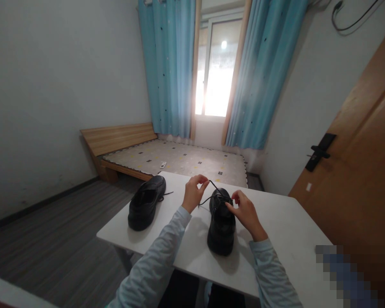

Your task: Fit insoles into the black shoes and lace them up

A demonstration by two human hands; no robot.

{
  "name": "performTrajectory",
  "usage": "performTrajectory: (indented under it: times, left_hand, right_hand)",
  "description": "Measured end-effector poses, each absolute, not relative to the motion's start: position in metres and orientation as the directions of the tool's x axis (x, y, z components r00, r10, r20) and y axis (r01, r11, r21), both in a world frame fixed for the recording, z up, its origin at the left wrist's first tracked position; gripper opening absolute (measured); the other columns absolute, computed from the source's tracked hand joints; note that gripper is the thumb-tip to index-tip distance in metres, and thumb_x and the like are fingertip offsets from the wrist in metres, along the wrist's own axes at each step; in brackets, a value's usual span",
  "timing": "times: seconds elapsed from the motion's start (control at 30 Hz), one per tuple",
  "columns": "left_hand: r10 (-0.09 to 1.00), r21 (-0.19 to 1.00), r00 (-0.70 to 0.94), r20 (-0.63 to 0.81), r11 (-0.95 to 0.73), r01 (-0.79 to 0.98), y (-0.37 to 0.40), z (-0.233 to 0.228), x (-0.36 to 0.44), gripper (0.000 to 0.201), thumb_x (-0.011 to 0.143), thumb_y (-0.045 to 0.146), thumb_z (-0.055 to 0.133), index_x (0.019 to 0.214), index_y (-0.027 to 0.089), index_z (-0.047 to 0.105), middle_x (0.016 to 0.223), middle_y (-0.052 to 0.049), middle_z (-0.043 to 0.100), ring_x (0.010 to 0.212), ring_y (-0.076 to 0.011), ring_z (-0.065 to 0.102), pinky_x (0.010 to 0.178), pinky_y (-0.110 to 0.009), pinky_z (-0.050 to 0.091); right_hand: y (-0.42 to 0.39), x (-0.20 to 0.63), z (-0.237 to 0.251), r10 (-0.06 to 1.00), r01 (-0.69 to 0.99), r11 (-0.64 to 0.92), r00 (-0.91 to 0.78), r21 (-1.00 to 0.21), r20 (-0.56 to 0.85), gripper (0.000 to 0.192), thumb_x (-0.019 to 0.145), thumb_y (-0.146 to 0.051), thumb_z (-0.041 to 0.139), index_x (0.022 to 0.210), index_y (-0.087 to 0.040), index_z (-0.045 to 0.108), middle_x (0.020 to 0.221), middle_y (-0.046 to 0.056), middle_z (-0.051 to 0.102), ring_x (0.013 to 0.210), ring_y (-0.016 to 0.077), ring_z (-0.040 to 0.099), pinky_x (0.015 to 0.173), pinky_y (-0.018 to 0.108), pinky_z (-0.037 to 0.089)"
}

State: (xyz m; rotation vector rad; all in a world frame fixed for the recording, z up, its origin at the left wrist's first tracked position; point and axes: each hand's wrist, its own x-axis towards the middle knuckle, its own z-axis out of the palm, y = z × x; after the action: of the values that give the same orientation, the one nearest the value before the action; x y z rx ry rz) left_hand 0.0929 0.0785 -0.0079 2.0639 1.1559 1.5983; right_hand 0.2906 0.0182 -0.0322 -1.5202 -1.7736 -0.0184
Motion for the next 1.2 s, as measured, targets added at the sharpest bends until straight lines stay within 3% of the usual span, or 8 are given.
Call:
performTrajectory:
  times: [0.3, 0.7, 0.83, 0.97, 1.2]
  left_hand:
    - [0.687, 0.588, 0.038, 0.725, -0.647, 0.485, 0.078, -0.011, 0.081, 0.005, 0.081, 0.021, 0.056, 0.076, 0.018, 0.056, 0.075, 0.000, 0.059, 0.070, -0.0131, 0.054, 0.066, -0.025, 0.043]
    - [0.758, 0.664, -0.012, 0.652, -0.563, 0.492, 0.081, -0.027, 0.075, 0.006, 0.080, 0.019, 0.054, 0.074, 0.017, 0.055, 0.074, 0.000, 0.058, 0.070, -0.0134, 0.052, 0.066, -0.025, 0.041]
    - [0.788, 0.672, 0.078, 0.610, -0.567, 0.476, 0.083, -0.032, 0.074, 0.010, 0.082, 0.018, 0.050, 0.082, 0.018, 0.060, 0.075, -0.001, 0.056, 0.069, -0.0130, 0.052, 0.067, -0.025, 0.040]
    - [0.808, 0.674, 0.152, 0.569, -0.564, 0.477, 0.084, -0.036, 0.074, 0.017, 0.082, 0.016, 0.048, 0.083, 0.020, 0.065, 0.076, -0.001, 0.055, 0.071, -0.0132, 0.053, 0.068, -0.025, 0.040]
    - [0.900, 0.863, 0.231, 0.369, -0.424, 0.274, 0.087, -0.048, 0.077, 0.010, 0.080, 0.024, 0.053, 0.085, 0.017, 0.057, 0.066, -0.001, 0.064, 0.065, -0.0142, 0.061, 0.064, -0.025, 0.044]
  right_hand:
    - [0.017, 0.287, -0.032, 0.882, 0.806, 0.258, 0.028, -0.532, 0.470, 0.010, 0.072, -0.026, 0.051, 0.071, -0.022, 0.043, 0.057, -0.005, 0.046, 0.053, 0.0122, 0.048, 0.054, 0.023, 0.034]
    - [0.020, 0.292, -0.037, 0.886, 0.747, 0.288, 0.028, -0.599, 0.462, 0.005, 0.071, -0.022, 0.051, 0.074, -0.021, 0.047, 0.056, -0.006, 0.046, 0.052, 0.0117, 0.048, 0.053, 0.022, 0.033]
    - [0.018, 0.289, -0.035, 0.873, 0.758, 0.338, -0.032, -0.557, 0.486, 0.015, 0.072, -0.018, 0.049, 0.086, -0.020, 0.055, 0.058, -0.006, 0.044, 0.054, 0.0120, 0.047, 0.056, 0.023, 0.035]
    - [0.016, 0.286, -0.033, 0.864, 0.810, 0.354, -0.092, -0.467, 0.496, 0.015, 0.074, -0.018, 0.050, 0.081, -0.021, 0.063, 0.066, -0.002, 0.044, 0.060, 0.0130, 0.049, 0.061, 0.025, 0.038]
    - [0.017, 0.281, -0.038, 0.860, 0.842, 0.337, -0.093, -0.421, 0.502, 0.014, 0.076, -0.027, 0.057, 0.083, -0.024, 0.068, 0.084, 0.001, 0.047, 0.070, 0.0135, 0.054, 0.065, 0.026, 0.043]
